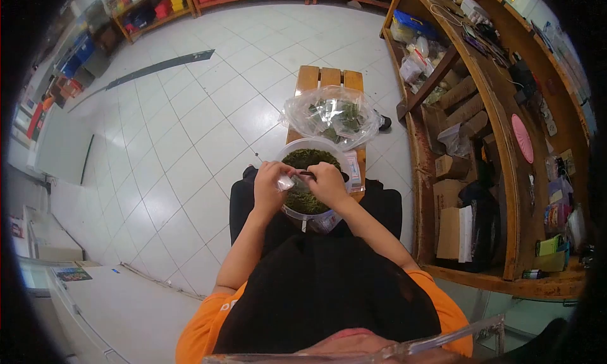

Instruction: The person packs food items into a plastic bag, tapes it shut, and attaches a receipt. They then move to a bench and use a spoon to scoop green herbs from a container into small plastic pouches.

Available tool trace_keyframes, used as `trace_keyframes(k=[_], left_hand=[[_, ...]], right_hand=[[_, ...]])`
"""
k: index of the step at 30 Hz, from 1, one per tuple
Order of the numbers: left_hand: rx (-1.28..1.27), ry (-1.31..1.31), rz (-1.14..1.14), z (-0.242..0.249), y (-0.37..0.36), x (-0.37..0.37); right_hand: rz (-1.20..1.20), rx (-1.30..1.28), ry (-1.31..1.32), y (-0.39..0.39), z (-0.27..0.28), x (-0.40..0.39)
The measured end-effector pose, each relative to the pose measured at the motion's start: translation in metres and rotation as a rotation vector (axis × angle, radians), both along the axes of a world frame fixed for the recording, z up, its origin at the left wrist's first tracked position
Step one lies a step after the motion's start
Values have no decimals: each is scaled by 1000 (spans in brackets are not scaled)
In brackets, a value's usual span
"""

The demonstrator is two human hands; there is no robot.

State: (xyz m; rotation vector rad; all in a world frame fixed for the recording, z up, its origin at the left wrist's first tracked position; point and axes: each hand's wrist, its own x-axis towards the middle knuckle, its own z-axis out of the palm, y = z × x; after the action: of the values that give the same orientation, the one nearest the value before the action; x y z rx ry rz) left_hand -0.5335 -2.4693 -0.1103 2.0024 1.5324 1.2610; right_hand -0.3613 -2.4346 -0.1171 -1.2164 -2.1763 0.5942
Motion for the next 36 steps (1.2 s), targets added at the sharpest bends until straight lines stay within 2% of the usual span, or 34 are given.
trace_keyframes(k=[2, 3, 5, 6, 7, 8, 9, 10, 12, 14, 15, 19, 21, 22, 24, 25, 26, 27, 28, 30, 32, 33, 34, 35, 36], left_hand=[[-1, -6, -8, 1, 3, 0], [83, -89, 17, 4, 4, 5], [166, -168, 42, 5, 3, 8], [-6, -328, -12, 2, 2, 8], [-180, -486, -66, -1, 1, 9], [-178, -483, -70, -6, 3, 11], [-392, -732, -152, -12, 4, 14], [-610, -978, -237, -16, 5, 18], [-713, -1030, -263, -2, 1, 24], [-873, -1189, -431, -6, 1, 21], [-923, -1184, -429, -5, 1, 19], [-870, -1154, -469, -2, 1, 15], [-609, -943, -305, -13, 2, 15], [-610, -943, -305, -18, 3, 16], [-139, -431, 97, -19, 3, 18], [-167, -479, -4, -14, 0, 20], [-167, -480, -3, -12, -1, 23], [-327, -679, -107, -10, -3, 26], [-487, -877, -213, -10, -4, 28], [-552, -849, -273, -9, -3, 24], [-781, -1028, -378, -6, -4, 20], [-783, -1027, -378, -8, -4, 16], [-643, -907, -333, -10, -1, 13], [-504, -786, -288, -13, 0, 12], [-504, -786, -289, -8, 0, 14]], right_hand=[[-50, -244, -78, 8, 10, 1], [-49, -243, -78, 14, 11, 1], [-338, -359, 352, 26, 13, 6], [-338, -359, 353, 32, 8, 10], [-376, -357, 517, 39, 1, 15], [-413, -352, 683, 44, -6, 20], [-299, -368, 439, 34, 17, 23], [-301, -366, 438, 25, 29, 21], [147, -196, 357, 8, 39, 13], [161, -112, 293, 1, 30, 10], [177, -25, 231, 0, 25, 10], [210, 2, 245, 5, 18, 16], [124, 41, 327, 5, 18, 16], [124, 41, 327, 5, 20, 16], [-12, -140, 347, 2, 27, 13], [-11, -141, 347, 0, 31, 10], [17, -96, 431, -3, 35, 5], [44, -52, 513, -5, 37, 3], [44, -54, 513, -4, 32, 5], [122, 68, 334, 1, 22, 10], [124, 73, 344, 3, 18, 14], [126, 77, 356, 3, 18, 15], [125, 76, 356, 3, 18, 16], [55, 43, 373, 3, 19, 17], [-15, 11, 388, 3, 21, 17]])
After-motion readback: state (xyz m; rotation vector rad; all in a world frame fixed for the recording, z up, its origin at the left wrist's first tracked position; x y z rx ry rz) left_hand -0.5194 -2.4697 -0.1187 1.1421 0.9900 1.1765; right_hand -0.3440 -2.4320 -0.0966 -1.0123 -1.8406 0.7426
